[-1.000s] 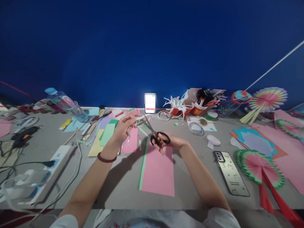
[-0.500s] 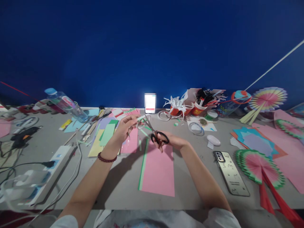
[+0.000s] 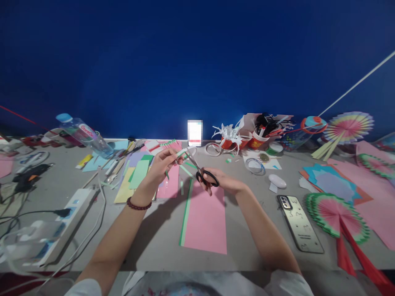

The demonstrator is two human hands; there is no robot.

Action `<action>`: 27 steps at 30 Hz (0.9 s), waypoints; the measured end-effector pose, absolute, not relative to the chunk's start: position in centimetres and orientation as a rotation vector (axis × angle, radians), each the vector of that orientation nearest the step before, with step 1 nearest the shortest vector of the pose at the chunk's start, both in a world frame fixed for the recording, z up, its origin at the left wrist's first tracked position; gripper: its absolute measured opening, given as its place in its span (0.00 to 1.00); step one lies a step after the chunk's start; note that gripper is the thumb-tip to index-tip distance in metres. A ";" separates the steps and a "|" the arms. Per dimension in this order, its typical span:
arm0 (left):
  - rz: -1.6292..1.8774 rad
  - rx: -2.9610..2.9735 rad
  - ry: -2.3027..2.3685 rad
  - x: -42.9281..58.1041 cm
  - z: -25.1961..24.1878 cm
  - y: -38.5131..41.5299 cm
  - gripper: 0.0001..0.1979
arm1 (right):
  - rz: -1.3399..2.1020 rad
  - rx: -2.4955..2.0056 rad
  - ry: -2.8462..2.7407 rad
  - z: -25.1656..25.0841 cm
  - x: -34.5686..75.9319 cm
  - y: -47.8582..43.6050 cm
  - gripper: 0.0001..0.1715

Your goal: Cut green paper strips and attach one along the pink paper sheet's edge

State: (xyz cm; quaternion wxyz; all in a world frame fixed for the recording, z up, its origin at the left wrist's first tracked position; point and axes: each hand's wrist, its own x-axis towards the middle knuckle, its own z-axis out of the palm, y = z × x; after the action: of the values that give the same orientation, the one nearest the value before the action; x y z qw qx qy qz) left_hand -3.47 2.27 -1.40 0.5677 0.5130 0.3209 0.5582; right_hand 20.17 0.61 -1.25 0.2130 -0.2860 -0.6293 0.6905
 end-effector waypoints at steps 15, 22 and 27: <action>1.443 1.337 0.771 -3.5 -1.9 2.7 0.09 | 1.878 -0.883 -1.646 -1.3 19.5 0.4 0.26; 1.455 1.342 0.783 -3.5 -1.3 2.5 0.09 | 1.832 -0.943 -1.589 -1.4 19.3 0.5 0.29; 1.450 1.357 0.781 -3.7 -1.5 2.6 0.09 | 1.793 -0.976 -1.580 -1.8 19.3 0.7 0.29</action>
State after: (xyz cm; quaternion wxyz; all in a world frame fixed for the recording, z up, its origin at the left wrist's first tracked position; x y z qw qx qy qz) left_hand -3.65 2.58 -1.46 0.4829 0.5569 0.3206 0.5949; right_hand 19.33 0.67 -1.78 0.2762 -0.3632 -0.5883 0.6676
